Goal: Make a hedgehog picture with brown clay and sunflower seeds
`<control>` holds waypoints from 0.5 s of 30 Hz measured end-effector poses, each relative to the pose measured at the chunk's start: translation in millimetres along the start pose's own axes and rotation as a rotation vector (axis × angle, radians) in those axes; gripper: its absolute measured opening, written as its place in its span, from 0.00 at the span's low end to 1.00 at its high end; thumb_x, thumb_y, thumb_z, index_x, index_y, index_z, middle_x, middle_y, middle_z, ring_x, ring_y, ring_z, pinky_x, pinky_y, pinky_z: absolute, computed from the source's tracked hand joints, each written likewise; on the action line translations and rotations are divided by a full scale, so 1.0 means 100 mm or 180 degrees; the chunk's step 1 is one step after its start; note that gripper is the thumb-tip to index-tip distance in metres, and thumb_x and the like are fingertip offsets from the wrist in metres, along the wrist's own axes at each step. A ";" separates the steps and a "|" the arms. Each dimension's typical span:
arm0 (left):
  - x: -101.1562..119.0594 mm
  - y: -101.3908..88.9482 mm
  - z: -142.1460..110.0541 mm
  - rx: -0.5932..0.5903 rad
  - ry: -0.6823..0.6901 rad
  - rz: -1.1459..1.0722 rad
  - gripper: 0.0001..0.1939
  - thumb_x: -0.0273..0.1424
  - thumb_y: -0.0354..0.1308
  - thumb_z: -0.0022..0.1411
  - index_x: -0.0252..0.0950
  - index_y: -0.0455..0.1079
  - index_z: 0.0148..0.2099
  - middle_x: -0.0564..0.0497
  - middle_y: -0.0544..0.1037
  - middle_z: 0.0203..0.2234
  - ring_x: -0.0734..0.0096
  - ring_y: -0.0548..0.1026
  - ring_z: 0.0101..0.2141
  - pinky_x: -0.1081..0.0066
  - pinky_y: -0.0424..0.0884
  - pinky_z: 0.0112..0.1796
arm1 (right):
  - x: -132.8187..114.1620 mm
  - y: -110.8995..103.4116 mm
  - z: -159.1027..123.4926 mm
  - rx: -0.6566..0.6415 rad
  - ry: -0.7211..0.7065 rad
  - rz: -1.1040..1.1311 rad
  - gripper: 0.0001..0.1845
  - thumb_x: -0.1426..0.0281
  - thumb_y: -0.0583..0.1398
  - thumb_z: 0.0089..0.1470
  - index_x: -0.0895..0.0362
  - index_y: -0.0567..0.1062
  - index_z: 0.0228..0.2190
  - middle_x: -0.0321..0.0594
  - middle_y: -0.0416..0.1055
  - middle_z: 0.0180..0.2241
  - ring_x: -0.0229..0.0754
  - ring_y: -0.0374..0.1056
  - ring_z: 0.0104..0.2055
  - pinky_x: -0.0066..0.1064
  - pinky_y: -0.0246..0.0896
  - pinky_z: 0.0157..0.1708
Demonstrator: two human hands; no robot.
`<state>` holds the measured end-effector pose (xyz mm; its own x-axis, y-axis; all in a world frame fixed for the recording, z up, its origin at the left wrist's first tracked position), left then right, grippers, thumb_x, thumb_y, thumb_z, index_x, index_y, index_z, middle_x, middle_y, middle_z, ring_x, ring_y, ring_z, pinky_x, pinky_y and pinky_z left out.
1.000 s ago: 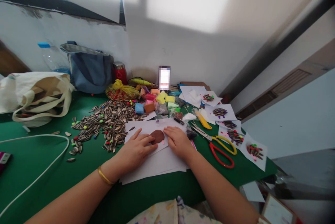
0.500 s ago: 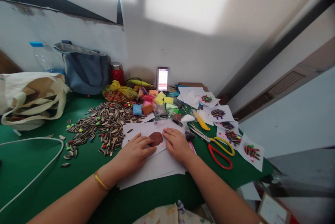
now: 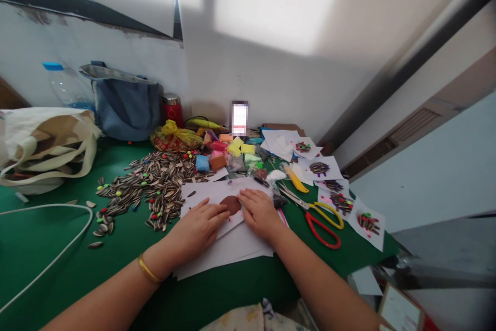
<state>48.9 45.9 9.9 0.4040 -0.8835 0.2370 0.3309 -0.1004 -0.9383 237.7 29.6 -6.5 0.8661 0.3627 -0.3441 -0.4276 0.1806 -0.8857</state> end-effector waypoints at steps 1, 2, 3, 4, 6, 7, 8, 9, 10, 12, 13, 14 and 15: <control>0.00 0.00 0.00 0.0028 -0.0018 0.0007 0.22 0.25 0.49 0.66 0.42 0.67 0.61 0.46 0.74 0.55 0.63 0.70 0.54 0.52 0.56 0.62 | -0.02 0.00 0.00 -0.0017 -0.0018 -0.0029 0.23 0.71 0.55 0.59 0.54 0.72 0.55 0.43 0.68 0.59 0.49 0.60 0.62 0.49 0.49 0.63; 0.01 -0.01 0.01 0.0048 -0.0041 0.0008 0.21 0.26 0.49 0.66 0.41 0.68 0.60 0.46 0.74 0.55 0.63 0.71 0.54 0.53 0.56 0.62 | -0.03 0.00 0.00 -0.0043 -0.0028 -0.0057 0.22 0.70 0.55 0.59 0.53 0.72 0.55 0.43 0.68 0.59 0.49 0.60 0.62 0.50 0.49 0.63; 0.01 -0.01 0.01 0.0070 -0.0067 0.0000 0.20 0.27 0.49 0.67 0.41 0.69 0.59 0.47 0.75 0.54 0.63 0.71 0.53 0.53 0.56 0.62 | -0.04 0.00 0.00 -0.0069 -0.0029 -0.0082 0.21 0.70 0.56 0.60 0.53 0.73 0.55 0.43 0.68 0.58 0.49 0.60 0.62 0.50 0.49 0.63; 0.01 -0.02 0.01 0.0085 -0.0088 -0.0016 0.19 0.27 0.50 0.67 0.41 0.70 0.58 0.47 0.76 0.53 0.64 0.72 0.53 0.53 0.56 0.62 | -0.05 0.00 -0.01 -0.0086 -0.0021 -0.0102 0.21 0.70 0.56 0.60 0.53 0.73 0.54 0.43 0.68 0.58 0.50 0.60 0.62 0.50 0.48 0.63; 0.02 -0.02 0.02 0.0102 -0.0125 -0.0057 0.17 0.28 0.50 0.67 0.42 0.72 0.55 0.48 0.77 0.51 0.64 0.72 0.52 0.52 0.54 0.63 | -0.07 -0.01 -0.01 -0.0090 -0.0002 -0.0113 0.21 0.69 0.56 0.59 0.53 0.72 0.55 0.43 0.68 0.59 0.50 0.60 0.62 0.51 0.47 0.64; 0.02 -0.03 0.03 0.0117 -0.0142 -0.0071 0.17 0.29 0.50 0.67 0.42 0.72 0.54 0.49 0.77 0.51 0.64 0.72 0.52 0.52 0.53 0.63 | -0.08 -0.02 -0.01 -0.0074 -0.0010 -0.0102 0.22 0.69 0.57 0.59 0.53 0.72 0.55 0.43 0.68 0.59 0.50 0.60 0.62 0.51 0.46 0.64; 0.03 -0.03 0.03 0.0137 -0.0157 -0.0077 0.16 0.29 0.50 0.67 0.42 0.73 0.53 0.49 0.77 0.50 0.64 0.72 0.52 0.52 0.53 0.63 | -0.09 -0.03 -0.01 -0.0057 -0.0043 -0.0080 0.23 0.69 0.57 0.59 0.54 0.71 0.56 0.43 0.68 0.59 0.50 0.60 0.62 0.51 0.45 0.64; 0.03 -0.04 0.03 0.0158 -0.0167 -0.0075 0.16 0.29 0.51 0.67 0.43 0.73 0.53 0.50 0.77 0.50 0.65 0.72 0.52 0.53 0.52 0.64 | -0.10 -0.03 -0.01 -0.0046 -0.0102 -0.0049 0.23 0.69 0.57 0.60 0.54 0.71 0.56 0.43 0.68 0.59 0.49 0.60 0.62 0.51 0.43 0.65; 0.03 -0.05 0.04 0.0180 -0.0169 -0.0066 0.16 0.29 0.51 0.67 0.43 0.73 0.53 0.50 0.78 0.50 0.65 0.72 0.52 0.53 0.51 0.64 | -0.12 -0.03 -0.01 -0.0042 -0.0172 -0.0013 0.22 0.69 0.56 0.60 0.54 0.71 0.56 0.43 0.68 0.59 0.49 0.60 0.63 0.51 0.42 0.65; 0.04 -0.06 0.04 0.0221 -0.0145 -0.0043 0.17 0.29 0.52 0.66 0.43 0.73 0.54 0.50 0.78 0.50 0.65 0.73 0.51 0.53 0.51 0.64 | -0.15 -0.01 -0.01 -0.0049 -0.0299 0.0062 0.20 0.69 0.56 0.61 0.54 0.73 0.54 0.42 0.71 0.56 0.48 0.61 0.62 0.52 0.38 0.66; 0.05 -0.07 0.05 0.0227 -0.0125 -0.0034 0.17 0.28 0.51 0.66 0.43 0.72 0.55 0.50 0.78 0.49 0.66 0.73 0.51 0.54 0.50 0.64 | -0.16 -0.01 -0.02 -0.0052 -0.0337 0.0093 0.19 0.69 0.55 0.61 0.53 0.74 0.53 0.42 0.72 0.55 0.47 0.62 0.61 0.52 0.36 0.66; 0.05 -0.07 0.05 0.0229 -0.0109 -0.0028 0.17 0.28 0.51 0.66 0.44 0.72 0.55 0.50 0.78 0.49 0.66 0.74 0.51 0.53 0.50 0.64 | -0.16 0.00 -0.02 -0.0045 -0.0354 0.0113 0.18 0.69 0.55 0.61 0.52 0.74 0.52 0.41 0.73 0.55 0.47 0.62 0.61 0.53 0.35 0.66; 0.06 -0.07 0.05 0.0227 -0.0100 -0.0024 0.17 0.29 0.51 0.67 0.44 0.72 0.55 0.50 0.78 0.49 0.66 0.74 0.51 0.53 0.50 0.64 | -0.17 0.00 -0.02 -0.0029 -0.0357 0.0120 0.18 0.69 0.55 0.62 0.52 0.74 0.51 0.42 0.73 0.54 0.47 0.63 0.61 0.54 0.34 0.66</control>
<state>53.1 43.9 19.5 0.4274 -0.8679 0.2529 0.3934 -0.0733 -0.9164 223.7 21.6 -1.2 0.8147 0.4692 -0.3408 -0.4566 0.1567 -0.8757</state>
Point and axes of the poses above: each hand's wrist, its own z-axis towards the middle knuckle, its own y-axis out of the palm, x = y × z, the point moved 5 cm from there along z, towards the middle knuckle
